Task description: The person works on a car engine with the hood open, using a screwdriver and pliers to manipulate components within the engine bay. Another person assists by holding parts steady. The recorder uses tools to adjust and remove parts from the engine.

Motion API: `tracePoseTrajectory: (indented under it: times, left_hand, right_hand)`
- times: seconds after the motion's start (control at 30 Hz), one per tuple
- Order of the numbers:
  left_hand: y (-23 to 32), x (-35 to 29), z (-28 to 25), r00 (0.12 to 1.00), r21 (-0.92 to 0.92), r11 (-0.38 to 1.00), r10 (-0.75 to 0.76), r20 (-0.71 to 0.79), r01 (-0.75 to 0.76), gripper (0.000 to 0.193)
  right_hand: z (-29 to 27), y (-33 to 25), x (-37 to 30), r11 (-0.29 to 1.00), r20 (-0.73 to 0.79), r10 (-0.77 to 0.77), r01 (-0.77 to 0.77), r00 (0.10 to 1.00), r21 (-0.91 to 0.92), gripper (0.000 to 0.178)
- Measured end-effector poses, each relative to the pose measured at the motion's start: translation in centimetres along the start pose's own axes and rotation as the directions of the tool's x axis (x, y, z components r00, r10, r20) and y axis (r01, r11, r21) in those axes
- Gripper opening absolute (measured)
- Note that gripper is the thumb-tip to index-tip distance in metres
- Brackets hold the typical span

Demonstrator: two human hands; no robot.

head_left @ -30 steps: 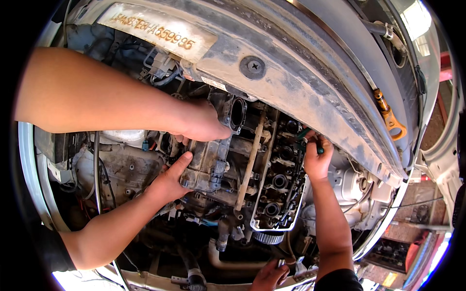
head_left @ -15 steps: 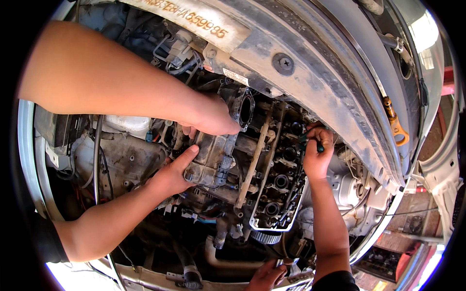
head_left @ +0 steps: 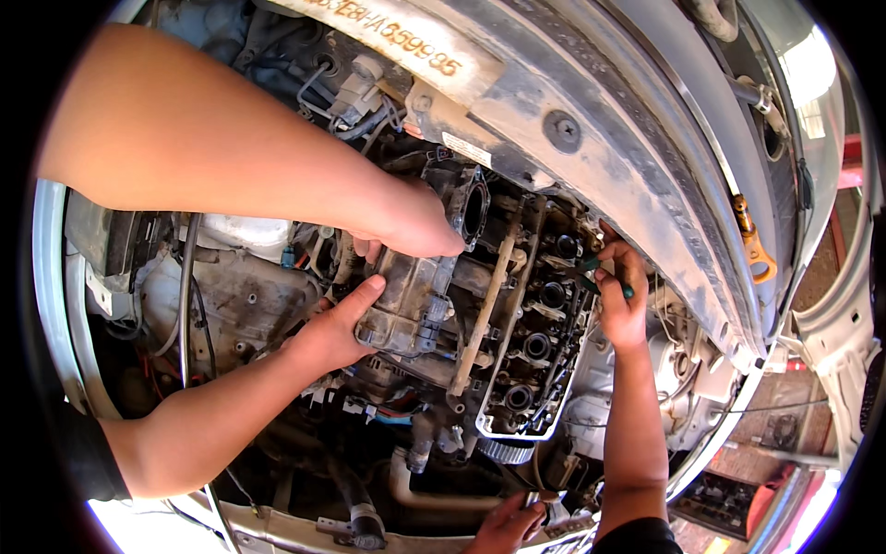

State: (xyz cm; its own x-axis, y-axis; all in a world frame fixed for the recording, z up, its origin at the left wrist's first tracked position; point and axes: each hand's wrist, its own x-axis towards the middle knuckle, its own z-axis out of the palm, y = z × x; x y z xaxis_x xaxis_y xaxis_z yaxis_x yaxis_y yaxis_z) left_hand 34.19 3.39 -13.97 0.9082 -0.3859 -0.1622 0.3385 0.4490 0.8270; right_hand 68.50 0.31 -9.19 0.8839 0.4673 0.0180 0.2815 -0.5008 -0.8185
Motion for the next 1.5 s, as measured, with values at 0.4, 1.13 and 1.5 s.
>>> tracePoseTrajectory:
  times: [0.4, 1.13, 1.5]
  left_hand:
    - [0.4, 0.0, -0.6, 1.000, -0.003, 1.000, 0.024, 0.010, -0.024, 0.101]
    - [0.2, 0.8, -2.6, 0.999, 0.057, 0.997, 0.052, 0.002, -0.052, 0.101]
    - [1.1, 0.0, -4.8, 0.994, 0.141, 0.985, 0.108, -0.026, -0.103, 0.101]
  right_hand:
    - [1.6, 3.9, 0.1, 0.993, -0.001, -0.079, 0.079, 0.997, 0.087, 0.039]
    - [1.5, 2.5, 0.0, 0.982, -0.122, 0.000, 0.022, 0.993, 0.186, 0.050]
    - [1.4, 5.6, 0.6, 0.984, -0.099, -0.170, 0.174, 0.981, 0.038, 0.036]
